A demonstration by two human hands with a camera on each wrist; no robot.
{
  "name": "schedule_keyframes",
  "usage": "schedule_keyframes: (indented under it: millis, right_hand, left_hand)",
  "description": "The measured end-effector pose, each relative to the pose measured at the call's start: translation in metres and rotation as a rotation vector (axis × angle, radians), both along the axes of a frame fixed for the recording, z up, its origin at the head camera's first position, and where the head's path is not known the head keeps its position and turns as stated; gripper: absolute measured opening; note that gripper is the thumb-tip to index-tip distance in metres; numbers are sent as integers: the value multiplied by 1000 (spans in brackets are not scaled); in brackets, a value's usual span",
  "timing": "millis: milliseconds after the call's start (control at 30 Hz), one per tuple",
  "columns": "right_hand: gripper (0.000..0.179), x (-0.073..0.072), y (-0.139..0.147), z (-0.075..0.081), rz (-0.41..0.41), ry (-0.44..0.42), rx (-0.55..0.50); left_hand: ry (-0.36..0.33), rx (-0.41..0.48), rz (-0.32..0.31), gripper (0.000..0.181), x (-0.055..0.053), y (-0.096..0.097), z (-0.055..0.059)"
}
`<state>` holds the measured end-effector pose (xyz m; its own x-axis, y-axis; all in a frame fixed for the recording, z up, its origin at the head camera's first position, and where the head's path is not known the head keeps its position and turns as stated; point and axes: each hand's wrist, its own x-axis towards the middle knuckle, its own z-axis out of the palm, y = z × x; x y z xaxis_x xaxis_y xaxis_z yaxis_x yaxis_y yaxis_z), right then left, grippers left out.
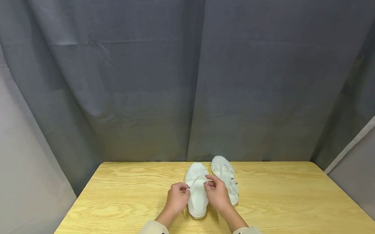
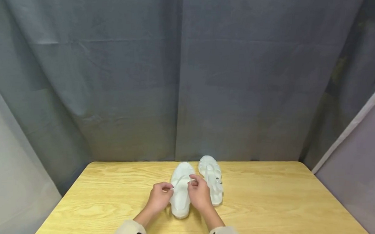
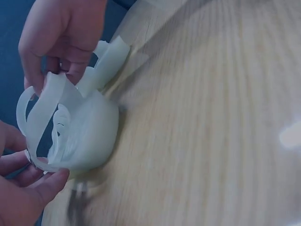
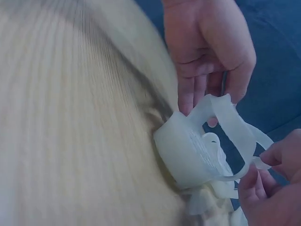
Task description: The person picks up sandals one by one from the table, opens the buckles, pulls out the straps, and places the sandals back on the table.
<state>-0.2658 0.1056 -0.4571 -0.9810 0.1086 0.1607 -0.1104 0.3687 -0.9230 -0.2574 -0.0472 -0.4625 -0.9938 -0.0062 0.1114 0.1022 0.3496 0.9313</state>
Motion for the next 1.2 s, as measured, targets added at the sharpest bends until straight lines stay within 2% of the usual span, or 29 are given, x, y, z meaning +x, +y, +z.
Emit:
schedule_keyframes:
  millis: [133, 267, 533, 700, 867, 1033, 1200]
  right_hand:
    - [30, 12, 2, -3, 21, -36, -153]
    - [33, 26, 5, -3, 37, -93, -263]
    - [32, 57, 8, -8, 13, -130, -325]
    - [29, 78, 13, -8, 17, -124, -312]
    - [26, 90, 17, -8, 4, -121, -271]
    - [25, 93, 18, -9, 21, -69, -254]
    - [23, 93, 18, -7, 33, 28, -151]
  left_hand:
    - [-2, 28, -43, 14, 11, -4, 0]
    - [-27, 50, -78, 16, 23, -9, -1]
    - [-71, 61, -131, 16, 51, -18, 3]
    - [-66, 65, -165, 14, 68, -19, 3]
    - [-90, 40, -165, 12, 80, -18, 6]
    - [-79, 17, -178, 13, 87, -18, 8]
    - [-60, 15, -153, 12, 92, -16, 5]
